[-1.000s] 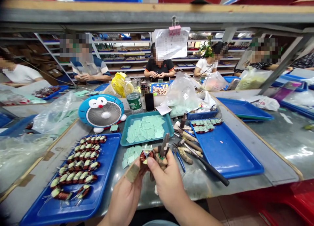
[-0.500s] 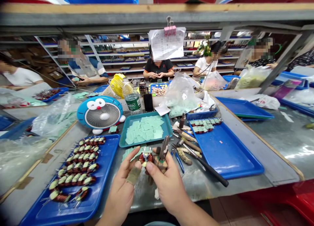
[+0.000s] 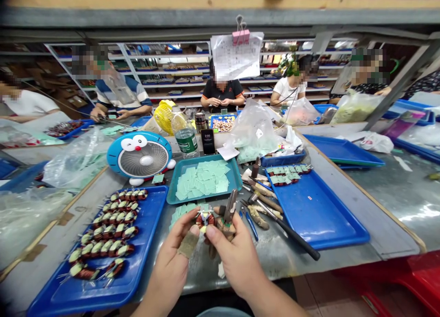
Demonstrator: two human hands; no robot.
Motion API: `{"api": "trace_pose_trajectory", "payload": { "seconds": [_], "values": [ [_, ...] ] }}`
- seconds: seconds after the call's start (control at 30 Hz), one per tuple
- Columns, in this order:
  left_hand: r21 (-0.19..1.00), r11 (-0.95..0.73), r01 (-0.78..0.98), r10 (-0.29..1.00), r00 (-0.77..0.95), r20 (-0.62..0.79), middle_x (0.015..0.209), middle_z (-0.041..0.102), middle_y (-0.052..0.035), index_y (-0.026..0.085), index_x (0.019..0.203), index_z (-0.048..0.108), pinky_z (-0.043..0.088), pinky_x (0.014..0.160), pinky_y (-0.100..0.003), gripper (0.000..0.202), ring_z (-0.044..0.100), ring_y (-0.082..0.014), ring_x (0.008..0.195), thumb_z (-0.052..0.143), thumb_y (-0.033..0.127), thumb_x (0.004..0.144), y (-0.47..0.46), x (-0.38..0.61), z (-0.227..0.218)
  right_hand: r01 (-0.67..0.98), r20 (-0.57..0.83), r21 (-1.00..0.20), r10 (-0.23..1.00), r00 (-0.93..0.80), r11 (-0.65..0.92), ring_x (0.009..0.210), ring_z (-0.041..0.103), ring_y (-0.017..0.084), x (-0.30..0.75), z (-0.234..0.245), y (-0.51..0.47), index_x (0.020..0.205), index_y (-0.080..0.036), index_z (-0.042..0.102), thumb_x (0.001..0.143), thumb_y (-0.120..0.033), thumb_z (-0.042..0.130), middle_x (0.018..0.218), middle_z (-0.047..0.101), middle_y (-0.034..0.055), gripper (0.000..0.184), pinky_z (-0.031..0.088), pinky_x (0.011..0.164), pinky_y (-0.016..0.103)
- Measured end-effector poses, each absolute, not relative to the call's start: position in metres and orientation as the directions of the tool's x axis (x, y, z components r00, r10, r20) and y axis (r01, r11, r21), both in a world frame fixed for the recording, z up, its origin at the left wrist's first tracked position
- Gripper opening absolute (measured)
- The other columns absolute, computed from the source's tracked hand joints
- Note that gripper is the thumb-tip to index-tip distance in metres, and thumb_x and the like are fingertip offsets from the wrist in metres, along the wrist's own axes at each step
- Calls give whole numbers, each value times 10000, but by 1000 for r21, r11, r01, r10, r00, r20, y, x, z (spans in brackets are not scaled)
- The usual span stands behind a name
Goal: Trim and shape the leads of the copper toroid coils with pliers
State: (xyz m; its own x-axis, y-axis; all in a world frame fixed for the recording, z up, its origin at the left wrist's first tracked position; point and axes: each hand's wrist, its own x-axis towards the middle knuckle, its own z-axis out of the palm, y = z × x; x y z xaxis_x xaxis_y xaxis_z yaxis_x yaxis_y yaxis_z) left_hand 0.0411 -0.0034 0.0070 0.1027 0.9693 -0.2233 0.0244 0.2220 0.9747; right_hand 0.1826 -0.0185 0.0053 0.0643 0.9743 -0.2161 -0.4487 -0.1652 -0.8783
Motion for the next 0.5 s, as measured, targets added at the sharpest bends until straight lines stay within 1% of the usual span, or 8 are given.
{"api": "trace_pose_trajectory", "payload": {
  "seconds": [0.07, 0.17, 0.27, 0.37, 0.5],
  "values": [
    [972, 233, -1, 966, 116, -232, 1425, 585, -53, 274, 1346, 534, 487, 1070, -285, 529, 585, -201, 1283, 617, 547, 901, -2, 41, 9, -423, -205, -892, 976, 69, -158, 960, 716, 217, 182, 5, -19, 1254, -224, 563, 856, -407, 792, 1092, 750, 74, 495, 545, 935, 378],
    [970, 242, -26, 964, 116, -238, 1325, 638, -55, 259, 1284, 544, 511, 978, -254, 472, 626, -185, 1179, 631, 521, 900, 1, 43, 12, -355, -174, -926, 981, 88, -132, 1021, 712, 221, 179, 2, -21, 1269, -222, 566, 875, -412, 768, 1155, 738, 83, 482, 544, 952, 358],
    [962, 262, -79, 962, 104, -253, 1234, 663, -44, 251, 1217, 552, 498, 923, -235, 419, 637, -167, 1096, 652, 498, 893, 2, 45, 14, -279, -131, -956, 984, 119, -93, 1030, 714, 221, 178, -2, -24, 1289, -231, 577, 900, -414, 737, 1173, 735, 84, 459, 550, 952, 344],
    [922, 326, -209, 943, 147, -299, 1209, 663, -29, 269, 1212, 541, 473, 918, -230, 400, 624, -170, 1125, 682, 452, 886, 2, 47, 15, -190, -67, -981, 988, 140, -40, 1096, 695, 218, 179, -7, -26, 1276, -250, 599, 927, -402, 703, 1220, 719, 76, 395, 533, 991, 325],
    [813, 424, -400, 903, 252, -347, 1160, 675, -27, 265, 1202, 531, 470, 895, -232, 365, 632, -165, 1107, 697, 346, 887, 1, 48, 20, -80, 2, -997, 991, 130, 12, 1158, 667, 210, 182, -14, -27, 1302, -272, 593, 959, -376, 664, 1291, 684, 67, 365, 506, 1036, 315]
  ]
}}
